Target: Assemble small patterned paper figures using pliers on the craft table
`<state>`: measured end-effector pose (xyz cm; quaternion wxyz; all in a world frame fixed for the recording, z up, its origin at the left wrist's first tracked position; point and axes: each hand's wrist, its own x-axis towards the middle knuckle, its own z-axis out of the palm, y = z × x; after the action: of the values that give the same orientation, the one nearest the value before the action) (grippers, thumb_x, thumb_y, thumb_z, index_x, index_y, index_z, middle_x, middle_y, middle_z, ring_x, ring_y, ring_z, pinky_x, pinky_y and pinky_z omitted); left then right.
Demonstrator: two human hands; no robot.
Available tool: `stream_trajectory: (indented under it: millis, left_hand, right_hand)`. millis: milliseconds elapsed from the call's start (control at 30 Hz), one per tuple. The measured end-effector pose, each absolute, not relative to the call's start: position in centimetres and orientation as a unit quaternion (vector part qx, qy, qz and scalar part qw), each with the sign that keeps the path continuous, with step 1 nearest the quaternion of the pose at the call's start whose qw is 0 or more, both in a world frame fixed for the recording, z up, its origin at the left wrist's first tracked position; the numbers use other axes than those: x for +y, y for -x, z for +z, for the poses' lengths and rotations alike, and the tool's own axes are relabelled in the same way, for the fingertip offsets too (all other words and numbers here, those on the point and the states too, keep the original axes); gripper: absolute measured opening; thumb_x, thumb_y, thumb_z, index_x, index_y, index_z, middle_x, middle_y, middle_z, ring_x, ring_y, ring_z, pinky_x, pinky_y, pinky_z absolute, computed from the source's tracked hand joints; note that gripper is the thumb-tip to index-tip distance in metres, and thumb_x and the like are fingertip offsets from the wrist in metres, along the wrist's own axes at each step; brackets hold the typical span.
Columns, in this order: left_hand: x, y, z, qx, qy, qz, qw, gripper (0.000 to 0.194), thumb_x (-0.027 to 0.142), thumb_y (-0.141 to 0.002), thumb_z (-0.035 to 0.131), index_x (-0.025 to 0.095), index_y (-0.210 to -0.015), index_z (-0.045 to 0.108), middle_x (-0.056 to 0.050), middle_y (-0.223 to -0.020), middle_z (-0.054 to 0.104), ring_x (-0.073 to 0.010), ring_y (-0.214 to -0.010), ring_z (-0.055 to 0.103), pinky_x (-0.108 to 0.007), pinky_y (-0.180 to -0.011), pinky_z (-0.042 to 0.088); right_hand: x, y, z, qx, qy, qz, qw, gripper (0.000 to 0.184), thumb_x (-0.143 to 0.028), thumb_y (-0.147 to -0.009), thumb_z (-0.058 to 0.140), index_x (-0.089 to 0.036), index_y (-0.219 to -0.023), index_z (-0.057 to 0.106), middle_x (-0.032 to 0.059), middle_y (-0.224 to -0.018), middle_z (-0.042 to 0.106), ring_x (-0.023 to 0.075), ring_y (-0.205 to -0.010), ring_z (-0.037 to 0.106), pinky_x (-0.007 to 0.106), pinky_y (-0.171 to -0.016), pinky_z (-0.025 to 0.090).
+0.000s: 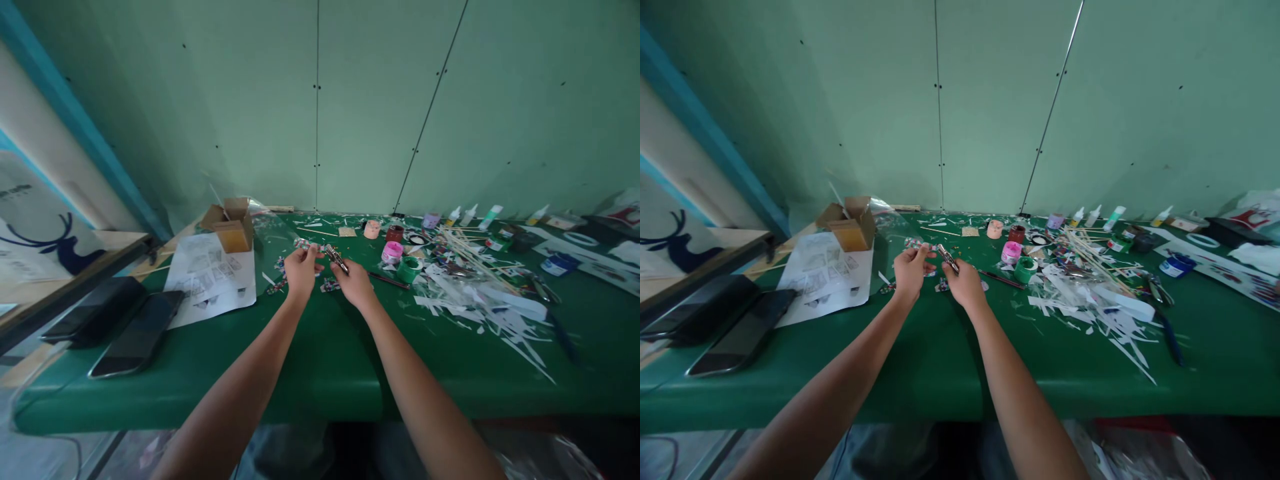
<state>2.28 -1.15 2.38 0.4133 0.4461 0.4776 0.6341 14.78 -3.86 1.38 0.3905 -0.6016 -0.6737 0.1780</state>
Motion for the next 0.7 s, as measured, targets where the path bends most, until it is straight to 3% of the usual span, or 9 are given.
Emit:
stream_trajectory:
  millis: [167,300,433,633,700]
  left_hand:
    - [-1.3,-2.3,2.7,0.478,-0.438,0.639,0.415,0.029,0.042,-0.068,0.068,0.013,-0.068,0.064,-0.005,-0.066,0.068,-0.0086,-0.040,0.051,-0.020,-0.040,0.042]
    - [-1.5,-2.6,2.6,0.449,-0.474,0.596,0.468,0.030,0.042,-0.067,0.069,0.013,-0.065,0.066,-0.004,-0.063,0.067,-0.0088,-0.038,0.050,-0.021,-0.039,0.042]
    - [-2.0,-3.2,2.4,0.435,-0.519,0.521,0.520,0.032,0.045,-0.067,0.070,0.012,-0.064,0.068,-0.006,-0.061,0.066,-0.0120,-0.043,0.054,-0.024,-0.042,0.045]
    - [-1.9,-2.2,2.8,0.411,-0.547,0.504,0.528,0.031,0.040,-0.064,0.073,0.017,-0.086,0.071,-0.005,-0.074,0.069,-0.0129,-0.048,0.058,-0.023,-0.041,0.045]
    - [-1.7,-1.7,2.9,0.407,-0.598,0.464,0.512,0.025,0.036,-0.062,0.074,0.017,-0.078,0.071,-0.005,-0.067,0.067,-0.0125,-0.046,0.057,-0.022,-0.041,0.045]
  right_hand:
    - [-3.6,-14.9,1.2,-0.655,0.603,0.180,0.417,0.028,-0.041,-0.087,0.046,-0.020,-0.071,0.054,0.0021,-0.063,0.058,0.0175,-0.058,0.054,0.025,-0.053,0.031]
    - [-3.4,-15.1,1.3,-0.581,0.580,0.266,0.506,0.035,-0.049,-0.084,0.046,-0.021,-0.065,0.050,0.0010,-0.056,0.054,0.0163,-0.052,0.051,0.025,-0.050,0.036]
    - [-3.3,-15.3,1.4,-0.513,0.550,0.331,0.570,0.033,-0.051,-0.080,0.049,-0.019,-0.074,0.055,-0.0006,-0.054,0.053,0.0143,-0.047,0.049,0.024,-0.045,0.039]
    - [-3.2,-16.2,1.3,-0.536,0.537,0.330,0.561,0.024,-0.042,-0.075,0.056,-0.019,-0.070,0.055,-0.0040,-0.050,0.048,0.0122,-0.044,0.044,0.023,-0.044,0.035]
    - [-3.3,-16.4,1.4,-0.561,0.532,0.315,0.551,0.024,-0.042,-0.076,0.056,-0.019,-0.070,0.055,-0.0042,-0.050,0.048,0.0120,-0.045,0.044,0.023,-0.046,0.035]
